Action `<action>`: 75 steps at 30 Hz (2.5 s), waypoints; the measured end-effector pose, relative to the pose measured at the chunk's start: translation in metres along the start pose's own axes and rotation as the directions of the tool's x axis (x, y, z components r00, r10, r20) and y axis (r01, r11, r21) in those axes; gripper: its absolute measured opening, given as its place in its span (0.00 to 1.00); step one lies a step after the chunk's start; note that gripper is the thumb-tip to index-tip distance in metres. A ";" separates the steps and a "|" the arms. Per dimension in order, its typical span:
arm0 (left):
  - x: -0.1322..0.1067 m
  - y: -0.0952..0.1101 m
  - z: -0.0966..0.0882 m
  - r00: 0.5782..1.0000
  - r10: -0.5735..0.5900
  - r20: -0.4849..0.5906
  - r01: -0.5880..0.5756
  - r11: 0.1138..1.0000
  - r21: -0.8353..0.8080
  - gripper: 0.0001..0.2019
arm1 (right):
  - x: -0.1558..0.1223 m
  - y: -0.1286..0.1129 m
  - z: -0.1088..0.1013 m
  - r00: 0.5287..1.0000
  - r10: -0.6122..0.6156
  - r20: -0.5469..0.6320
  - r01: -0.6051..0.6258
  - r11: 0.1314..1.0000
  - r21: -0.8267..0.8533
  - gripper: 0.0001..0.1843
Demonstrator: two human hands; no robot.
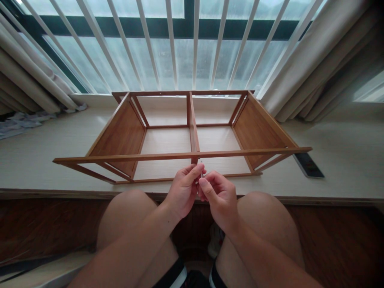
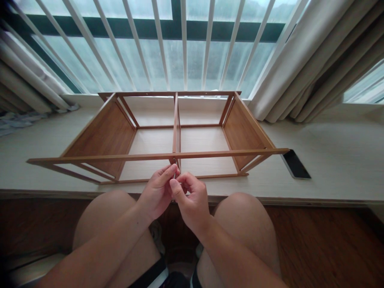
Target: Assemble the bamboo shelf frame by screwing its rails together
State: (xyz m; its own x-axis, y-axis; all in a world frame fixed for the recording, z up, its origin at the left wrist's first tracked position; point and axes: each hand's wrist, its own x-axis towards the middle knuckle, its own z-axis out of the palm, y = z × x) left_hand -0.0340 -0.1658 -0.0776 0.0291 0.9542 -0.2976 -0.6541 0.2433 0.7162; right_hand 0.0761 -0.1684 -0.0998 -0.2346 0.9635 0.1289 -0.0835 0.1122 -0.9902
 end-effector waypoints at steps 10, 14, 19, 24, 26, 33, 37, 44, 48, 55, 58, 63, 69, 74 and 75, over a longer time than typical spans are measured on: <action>0.005 -0.002 -0.003 0.999 0.015 -0.040 -0.018 0.998 -0.062 0.15 | 0.006 -0.014 -0.002 0.961 -0.267 -0.066 0.229 0.912 -0.341 0.11; 0.005 -0.001 -0.001 0.999 0.016 -0.044 -0.019 0.997 -0.077 0.15 | 0.007 -0.014 -0.002 0.946 -0.321 -0.048 0.277 0.876 -0.396 0.10; 0.005 -0.001 -0.001 0.999 0.026 -0.023 -0.028 0.995 -0.095 0.14 | 0.009 -0.014 -0.001 0.936 -0.351 -0.032 0.308 0.860 -0.407 0.11; 0.005 -0.001 -0.002 0.999 0.032 -0.007 -0.033 0.993 -0.115 0.12 | 0.012 -0.016 0.000 0.928 -0.372 -0.034 0.323 0.844 -0.429 0.11; 0.005 -0.002 -0.002 0.999 0.032 0.003 -0.031 0.992 -0.123 0.11 | 0.012 -0.017 0.000 0.924 -0.382 -0.027 0.333 0.837 -0.435 0.11; 0.006 -0.003 0.000 0.999 0.011 0.030 -0.005 0.982 -0.189 0.11 | 0.013 -0.017 0.001 0.909 -0.417 0.008 0.372 0.802 -0.468 0.10; 0.006 -0.004 0.000 1.000 -0.002 0.018 0.006 0.976 -0.220 0.11 | 0.014 -0.015 0.001 0.902 -0.431 0.025 0.388 0.783 -0.486 0.10; 0.006 -0.004 -0.001 0.999 -0.036 0.038 0.044 0.966 -0.255 0.10 | 0.015 -0.016 0.000 0.889 -0.456 0.047 0.413 0.752 -0.514 0.10; 0.005 -0.003 0.000 0.998 -0.049 0.031 0.056 0.956 -0.288 0.09 | 0.015 -0.016 -0.002 0.887 -0.456 0.070 0.417 0.729 -0.543 0.09; 0.006 -0.004 0.000 0.998 -0.067 0.002 0.064 0.943 -0.327 0.09 | 0.015 -0.015 -0.002 0.896 -0.435 0.086 0.405 0.724 -0.558 0.09; 0.006 -0.003 0.001 0.998 -0.061 -0.003 0.057 0.948 -0.312 0.10 | 0.016 -0.017 -0.002 0.899 -0.432 0.075 0.399 0.734 -0.550 0.09; 0.006 -0.003 0.001 0.999 -0.032 0.028 0.038 0.964 -0.264 0.11 | 0.016 -0.021 -0.002 0.904 -0.425 0.049 0.385 0.758 -0.526 0.10; 0.007 -0.005 -0.003 0.999 0.002 0.035 0.005 0.981 -0.195 0.11 | 0.012 -0.020 -0.001 0.980 -0.199 -0.002 0.191 0.946 -0.261 0.12; 0.007 -0.003 -0.004 0.996 -0.026 0.088 0.033 0.997 -0.076 0.14 | 0.009 -0.016 0.001 0.997 0.056 0.057 -0.065 0.983 0.173 0.14; 0.007 -0.002 -0.004 0.995 -0.026 0.095 0.032 0.998 -0.060 0.14 | 0.009 -0.016 0.001 0.995 0.072 0.065 -0.085 0.974 0.211 0.13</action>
State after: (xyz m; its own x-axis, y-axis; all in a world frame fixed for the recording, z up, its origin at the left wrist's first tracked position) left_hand -0.0349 -0.1604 -0.0835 0.1177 0.9599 -0.2546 -0.6968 0.2625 0.6675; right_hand 0.0745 -0.1620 -0.0832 -0.3029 0.9511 0.0601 -0.2655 -0.0236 -0.9638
